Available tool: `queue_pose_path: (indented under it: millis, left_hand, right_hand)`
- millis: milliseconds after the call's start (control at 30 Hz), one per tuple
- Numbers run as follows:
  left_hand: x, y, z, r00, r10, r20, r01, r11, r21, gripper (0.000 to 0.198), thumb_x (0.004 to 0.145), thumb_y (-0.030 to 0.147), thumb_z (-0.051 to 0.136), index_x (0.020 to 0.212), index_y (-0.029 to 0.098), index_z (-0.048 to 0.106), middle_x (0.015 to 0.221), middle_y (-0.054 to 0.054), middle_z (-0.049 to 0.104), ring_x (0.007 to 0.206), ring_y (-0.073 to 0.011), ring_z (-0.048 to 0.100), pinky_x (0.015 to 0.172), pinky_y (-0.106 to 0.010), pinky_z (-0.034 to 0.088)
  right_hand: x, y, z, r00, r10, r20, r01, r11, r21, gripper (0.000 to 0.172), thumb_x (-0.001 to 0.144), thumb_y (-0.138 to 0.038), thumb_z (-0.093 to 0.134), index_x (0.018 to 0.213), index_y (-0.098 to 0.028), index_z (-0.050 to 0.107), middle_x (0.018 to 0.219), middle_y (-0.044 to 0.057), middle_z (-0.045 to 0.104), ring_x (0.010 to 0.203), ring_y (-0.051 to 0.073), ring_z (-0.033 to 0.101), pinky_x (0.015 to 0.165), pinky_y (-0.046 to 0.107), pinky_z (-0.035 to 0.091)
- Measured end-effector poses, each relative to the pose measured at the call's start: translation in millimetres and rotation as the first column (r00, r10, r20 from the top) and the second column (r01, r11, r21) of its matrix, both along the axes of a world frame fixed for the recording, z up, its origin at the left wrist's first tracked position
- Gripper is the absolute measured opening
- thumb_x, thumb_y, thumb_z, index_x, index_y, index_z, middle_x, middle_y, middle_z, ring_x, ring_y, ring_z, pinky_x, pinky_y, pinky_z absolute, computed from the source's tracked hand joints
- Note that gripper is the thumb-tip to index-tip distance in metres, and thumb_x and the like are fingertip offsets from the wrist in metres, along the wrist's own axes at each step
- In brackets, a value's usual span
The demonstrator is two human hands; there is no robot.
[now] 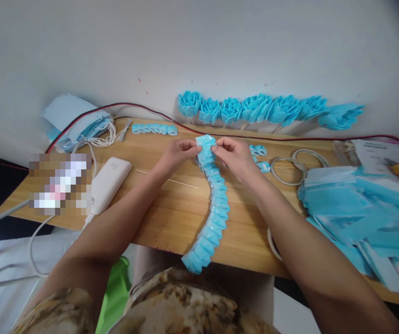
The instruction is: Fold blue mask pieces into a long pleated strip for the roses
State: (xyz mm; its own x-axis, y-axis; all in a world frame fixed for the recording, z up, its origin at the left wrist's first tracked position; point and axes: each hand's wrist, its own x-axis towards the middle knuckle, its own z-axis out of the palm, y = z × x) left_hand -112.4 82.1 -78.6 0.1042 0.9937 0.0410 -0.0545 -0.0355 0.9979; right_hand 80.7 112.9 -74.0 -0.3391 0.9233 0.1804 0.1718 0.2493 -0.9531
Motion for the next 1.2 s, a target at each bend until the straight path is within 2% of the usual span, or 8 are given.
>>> queue_pose_path:
  millis: [233,333,433,600,767,867,1000,1200]
  left_hand:
    - [-0.8,1.6,-1.4,1.000,0.010,-0.008,-0.010,0.999,0.042,0.038,0.073,0.048,0.087,0.072,0.014,0.069,0.069,-0.001,0.070,0.063,-0.0113,0.061,0.065,-0.025,0.049]
    - [-0.3,2.1,-3.8,1.000,-0.008,-0.010,0.008,0.999,0.044,0.039,0.073,0.049,0.087,0.072,0.014,0.069,0.068,-0.001,0.069,0.062,-0.0115,0.061,0.064,-0.025,0.049]
    - [-1.1,1.6,-4.4,1.000,-0.027,-0.012,0.028,0.997,0.068,0.042,0.074,0.053,0.085,0.072,0.014,0.071,0.069,-0.002,0.070,0.066,-0.0130,0.063,0.068,-0.026,0.050]
    - [-2.6,1.1,-1.2,0.997,-0.075,0.035,0.071,0.993,0.097,0.054,0.079,0.068,0.075,0.080,0.014,0.076,0.078,-0.007,0.074,0.076,-0.0169,0.068,0.081,-0.031,0.054]
    - [-0.5,1.6,-1.3,1.000,-0.012,-0.016,0.012,1.000,0.026,0.043,0.067,0.054,0.089,0.073,0.014,0.074,0.068,-0.002,0.070,0.065,-0.0127,0.062,0.069,-0.027,0.050]
    - [-1.5,2.5,-3.4,0.999,0.029,-0.014,-0.029,0.999,0.020,0.038,0.070,0.050,0.087,0.073,0.015,0.073,0.070,-0.002,0.071,0.066,-0.0130,0.063,0.070,-0.027,0.050]
    - [-4.9,4.8,-5.9,0.998,0.065,-0.008,-0.065,0.997,0.049,0.037,0.070,0.050,0.085,0.073,0.016,0.073,0.072,-0.002,0.072,0.069,-0.0143,0.065,0.072,-0.028,0.052]
    - [-6.0,5.6,-7.2,0.997,0.069,-0.025,-0.068,0.996,0.056,0.033,0.071,0.049,0.083,0.071,0.017,0.073,0.070,-0.001,0.071,0.068,-0.0138,0.063,0.071,-0.027,0.051]
  right_hand:
    - [-0.4,-3.5,5.2,0.999,0.032,-0.037,-0.037,0.991,-0.130,0.024,0.081,-0.045,0.065,0.079,-0.021,0.063,0.063,-0.003,0.053,0.053,0.010,0.043,0.047,0.026,0.033]
    - [-0.2,-3.3,3.6,0.998,0.055,0.022,-0.053,0.995,-0.081,0.026,0.079,-0.044,0.068,0.072,-0.022,0.056,0.062,-0.004,0.048,0.056,0.010,0.041,0.050,0.025,0.031]
    - [0.6,-1.1,1.6,0.997,0.018,0.075,-0.017,1.000,-0.014,0.028,0.077,-0.040,0.066,0.065,-0.023,0.047,0.060,-0.004,0.042,0.059,0.011,0.038,0.052,0.026,0.028]
    - [1.7,0.8,3.1,0.997,-0.038,0.060,0.038,0.999,0.011,0.024,0.075,-0.037,0.062,0.063,-0.022,0.048,0.060,-0.004,0.042,0.059,0.011,0.038,0.053,0.026,0.027]
    - [-0.2,-1.7,3.5,0.999,-0.026,0.044,0.026,0.999,-0.021,0.028,0.074,-0.039,0.067,0.061,-0.023,0.048,0.056,-0.006,0.040,0.054,0.010,0.037,0.049,0.025,0.027]
    - [-0.1,-1.7,5.1,0.999,-0.031,-0.033,0.026,0.989,-0.143,0.024,0.073,-0.043,0.067,0.065,-0.022,0.058,0.058,-0.003,0.050,0.054,0.011,0.043,0.046,0.025,0.030]
    - [2.4,0.2,9.0,0.986,-0.085,-0.146,0.047,0.968,-0.247,0.025,0.072,-0.044,0.070,0.076,-0.019,0.069,0.077,0.004,0.068,0.064,0.013,0.054,0.045,0.022,0.034]
    - [2.4,-1.4,10.2,0.988,-0.048,-0.145,0.017,0.977,-0.211,0.026,0.071,-0.046,0.074,0.075,-0.020,0.070,0.071,0.002,0.064,0.062,0.012,0.052,0.045,0.022,0.035]
